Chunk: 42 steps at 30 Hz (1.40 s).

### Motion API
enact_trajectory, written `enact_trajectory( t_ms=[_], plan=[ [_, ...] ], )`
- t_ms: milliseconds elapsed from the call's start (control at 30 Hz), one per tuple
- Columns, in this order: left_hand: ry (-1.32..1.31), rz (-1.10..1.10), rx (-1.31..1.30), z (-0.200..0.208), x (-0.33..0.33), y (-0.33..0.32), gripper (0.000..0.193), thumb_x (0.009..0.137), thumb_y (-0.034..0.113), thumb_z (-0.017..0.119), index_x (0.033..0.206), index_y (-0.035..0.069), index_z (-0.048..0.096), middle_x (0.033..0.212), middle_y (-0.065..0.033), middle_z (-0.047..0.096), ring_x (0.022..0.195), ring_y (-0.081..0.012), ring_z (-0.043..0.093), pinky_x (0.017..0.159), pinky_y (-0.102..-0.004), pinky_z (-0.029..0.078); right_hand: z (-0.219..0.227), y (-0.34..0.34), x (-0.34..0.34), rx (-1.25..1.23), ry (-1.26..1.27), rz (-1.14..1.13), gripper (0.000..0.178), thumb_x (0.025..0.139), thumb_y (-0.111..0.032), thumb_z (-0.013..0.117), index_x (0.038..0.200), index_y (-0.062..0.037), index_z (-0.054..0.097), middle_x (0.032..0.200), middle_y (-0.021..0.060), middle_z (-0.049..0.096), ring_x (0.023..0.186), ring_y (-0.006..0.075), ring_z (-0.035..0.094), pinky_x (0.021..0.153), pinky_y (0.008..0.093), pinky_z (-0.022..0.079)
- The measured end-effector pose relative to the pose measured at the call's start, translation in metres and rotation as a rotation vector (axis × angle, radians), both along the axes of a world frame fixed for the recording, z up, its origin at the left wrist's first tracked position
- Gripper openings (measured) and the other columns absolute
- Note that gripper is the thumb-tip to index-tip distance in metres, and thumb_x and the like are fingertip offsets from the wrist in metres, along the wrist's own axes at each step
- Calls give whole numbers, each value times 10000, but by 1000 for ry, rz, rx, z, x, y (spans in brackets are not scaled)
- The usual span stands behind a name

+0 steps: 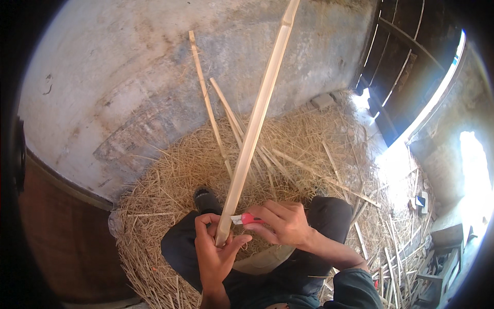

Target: The person sits on a hay-covered floor and uses a red utility knife to shave the surface of a long bamboo stick. They hold the stick with their left hand and scrape the knife along its length with their right hand, rotating the stick to work on different sides.

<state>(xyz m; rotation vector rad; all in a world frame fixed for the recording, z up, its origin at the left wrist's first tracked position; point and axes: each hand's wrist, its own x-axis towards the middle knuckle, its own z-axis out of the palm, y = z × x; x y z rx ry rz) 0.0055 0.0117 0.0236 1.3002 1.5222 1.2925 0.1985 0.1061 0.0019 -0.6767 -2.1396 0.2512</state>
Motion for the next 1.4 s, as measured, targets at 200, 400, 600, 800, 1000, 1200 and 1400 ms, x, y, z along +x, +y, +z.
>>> enact_trajectory(
  t_ms=[200,400,600,800,1000,1200,1400],
  plan=[
    [-83,1,51,1,13,5,553,915,109,899,1208,14,439,932,-78,682,788,-65,598,655,-242,499,1,-1,-2,40,-20,-17,353,843,-292,875,1109,-91,762,736,13,583,556,183,634,487,337,501],
    [-48,37,103,-4,17,5,454,990,130,825,1199,7,441,956,-117,710,808,-71,620,641,-236,487,6,-5,-1,74,-73,-59,360,829,-289,875,1110,-96,762,738,6,586,552,173,633,495,323,509],
    [58,56,116,-8,19,3,392,1039,169,769,1183,2,445,906,-124,700,770,-74,603,606,-227,461,7,0,3,69,-16,-118,328,841,-308,882,1081,-110,779,733,-5,597,551,164,635,492,315,505],
    [65,64,87,-4,21,1,377,1044,184,764,1160,7,452,867,-127,689,732,-90,602,576,-253,459,11,5,9,90,-33,-160,321,845,-329,886,1059,-113,784,730,-7,614,556,173,638,496,321,510],
    [92,68,83,-6,20,-4,357,1041,160,759,1140,14,448,854,-141,693,726,-94,615,564,-263,455,18,11,13,110,-55,-192,324,837,-331,894,1052,-115,784,744,-5,630,554,179,633,500,329,503],
    [117,78,95,-9,17,-9,341,1043,148,751,1121,22,444,818,-139,687,687,-93,612,553,-269,456,18,17,17,117,-79,-183,306,834,-347,892,1037,-145,785,721,-14,598,528,175,603,479,325,471],
    [146,93,40,-10,16,-17,354,1031,159,768,1105,14,454,818,-150,704,678,-84,619,552,-258,468,21,26,23,71,13,-223,236,878,-288,875,1028,-121,804,750,19,682,565,195,651,505,330,499]
  ],
)
